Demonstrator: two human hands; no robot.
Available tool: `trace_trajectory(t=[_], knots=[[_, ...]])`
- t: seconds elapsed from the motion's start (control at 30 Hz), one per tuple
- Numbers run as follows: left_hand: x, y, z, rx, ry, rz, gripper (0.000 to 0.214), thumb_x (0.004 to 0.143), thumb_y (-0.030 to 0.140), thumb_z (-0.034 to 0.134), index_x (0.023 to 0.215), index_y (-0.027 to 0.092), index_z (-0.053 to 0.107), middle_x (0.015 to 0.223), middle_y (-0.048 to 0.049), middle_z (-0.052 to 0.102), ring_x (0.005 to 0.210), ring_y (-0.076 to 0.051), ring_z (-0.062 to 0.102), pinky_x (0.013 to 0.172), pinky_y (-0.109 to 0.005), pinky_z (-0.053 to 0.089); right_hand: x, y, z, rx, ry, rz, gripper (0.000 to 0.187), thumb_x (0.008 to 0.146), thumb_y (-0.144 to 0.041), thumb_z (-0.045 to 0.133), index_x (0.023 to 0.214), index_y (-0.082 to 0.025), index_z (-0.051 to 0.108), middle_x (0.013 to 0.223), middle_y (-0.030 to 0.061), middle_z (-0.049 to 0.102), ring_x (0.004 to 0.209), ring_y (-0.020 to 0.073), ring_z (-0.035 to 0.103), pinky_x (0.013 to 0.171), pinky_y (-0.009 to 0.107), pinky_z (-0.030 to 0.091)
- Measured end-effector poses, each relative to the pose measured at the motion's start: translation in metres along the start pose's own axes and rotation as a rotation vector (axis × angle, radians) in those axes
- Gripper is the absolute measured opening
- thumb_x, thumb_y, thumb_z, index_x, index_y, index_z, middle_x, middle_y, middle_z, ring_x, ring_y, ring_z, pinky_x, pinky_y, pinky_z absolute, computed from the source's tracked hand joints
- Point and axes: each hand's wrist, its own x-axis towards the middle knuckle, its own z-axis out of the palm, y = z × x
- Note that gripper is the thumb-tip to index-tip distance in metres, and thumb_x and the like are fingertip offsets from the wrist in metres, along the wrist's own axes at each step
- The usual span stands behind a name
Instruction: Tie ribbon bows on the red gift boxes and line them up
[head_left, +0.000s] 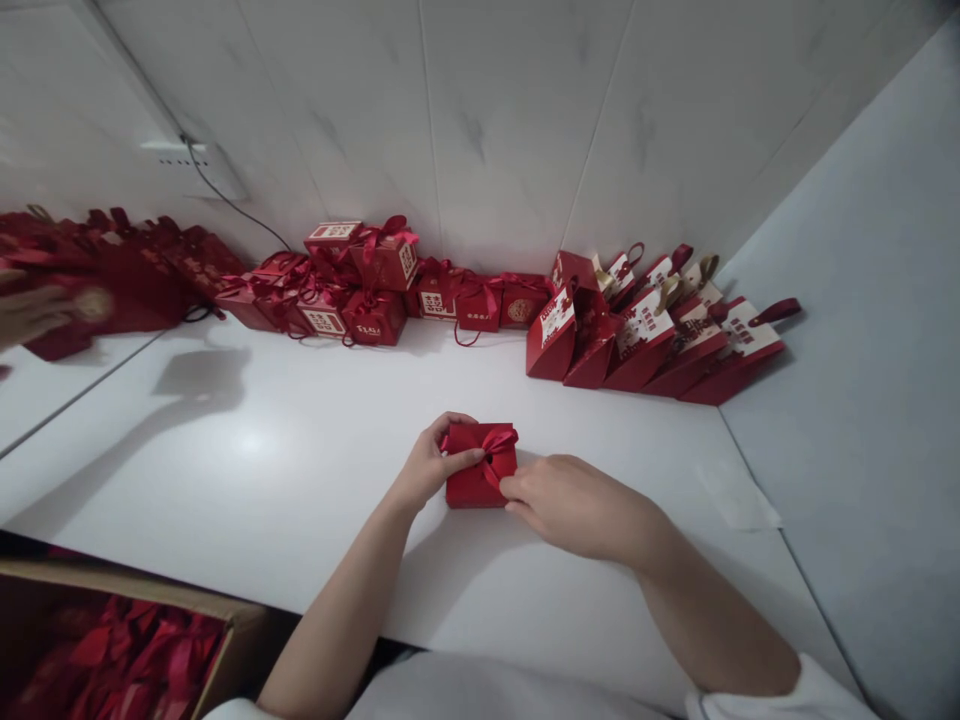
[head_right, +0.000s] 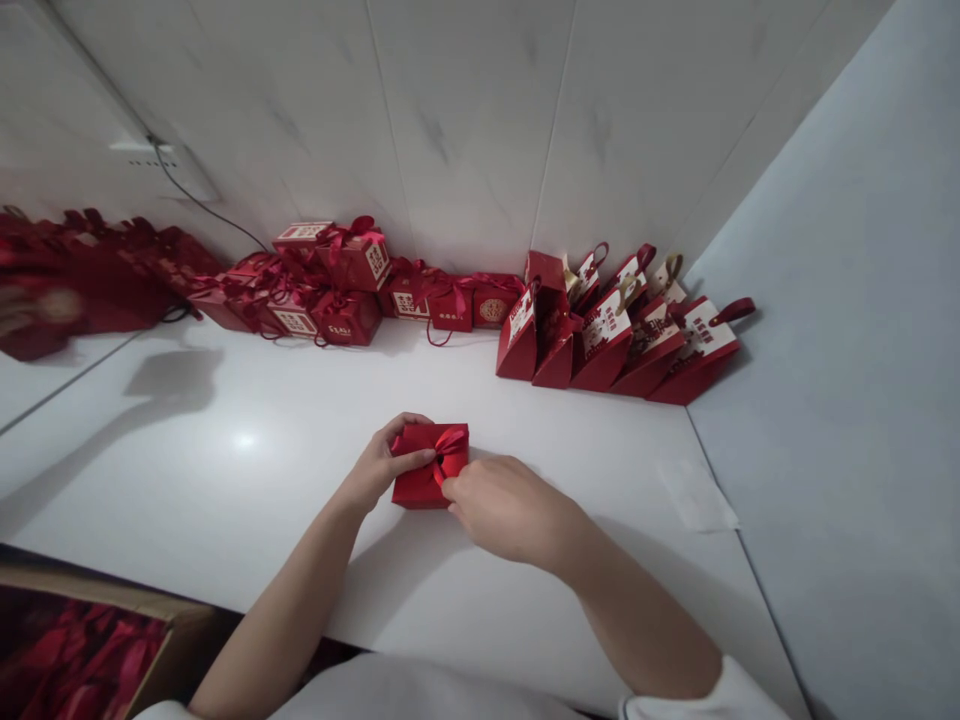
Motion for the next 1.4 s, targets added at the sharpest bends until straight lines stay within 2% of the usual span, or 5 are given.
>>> trace_trajectory(t=[0.3,0.67,0.93,1.13,1.4], knots=[[-0.007,0.014,-0.05,0.183,0.039,0.067,0.031,0.089,0.047,0.056,0.103,0.02,0.06,0.102,-0.0051,0.062,0.101,-0.02,0.056,0.092,-0.034,0.042,-0.014,0.006,-0.025,0.103,0.197,0.002,0.027,0.098,-0.036,0.049,0.08,-0.019,0.061,0.083,0.0034,0.066,0.076,0.0188,0.062,0.069,0.031,0.045],[-0.015,0.019,-0.073,0.39,-0.551,-0.063,0.025,0.083,0.039,0.067,0.083,0.014,0.069,0.071,-0.0038,0.066,0.065,-0.013,0.053,0.065,-0.026,0.041,0.011,-0.012,0.003,0.203,0.386,-0.259,0.045,0.095,-0.023,0.053,0.138,-0.023,0.04,0.14,0.0087,0.051,0.12,0.0243,0.057,0.096,0.039,0.052],[-0.015,0.007,-0.061,0.197,-0.524,0.143,0.027,0.075,0.039,0.074,0.065,0.016,0.067,0.055,-0.0005,0.051,0.056,-0.013,0.046,0.058,-0.029,0.038,0.038,-0.009,0.026,0.239,0.38,-0.265,0.035,0.093,-0.014,0.051,0.127,-0.021,0.052,0.118,0.0102,0.062,0.106,0.0231,0.062,0.088,0.038,0.054],[-0.001,0.002,-0.027,0.127,0.199,0.39,0.025,0.086,0.042,0.061,0.098,0.02,0.064,0.104,-0.0068,0.063,0.1,-0.021,0.056,0.086,-0.033,0.044,0.037,0.01,0.015,0.422,0.459,-0.313,0.02,0.095,-0.013,0.049,0.102,-0.021,0.066,0.11,0.0042,0.068,0.102,0.0175,0.063,0.094,0.032,0.049],[0.004,0.004,-0.011,0.068,-0.084,0.095,0.043,0.085,0.037,0.064,0.124,0.024,0.053,0.112,-0.0065,0.063,0.098,-0.022,0.06,0.089,-0.035,0.046,0.022,0.022,-0.002,0.444,0.267,-0.323,0.018,0.091,-0.014,0.056,0.096,-0.022,0.071,0.115,0.0036,0.063,0.098,0.0155,0.063,0.091,0.029,0.048]])
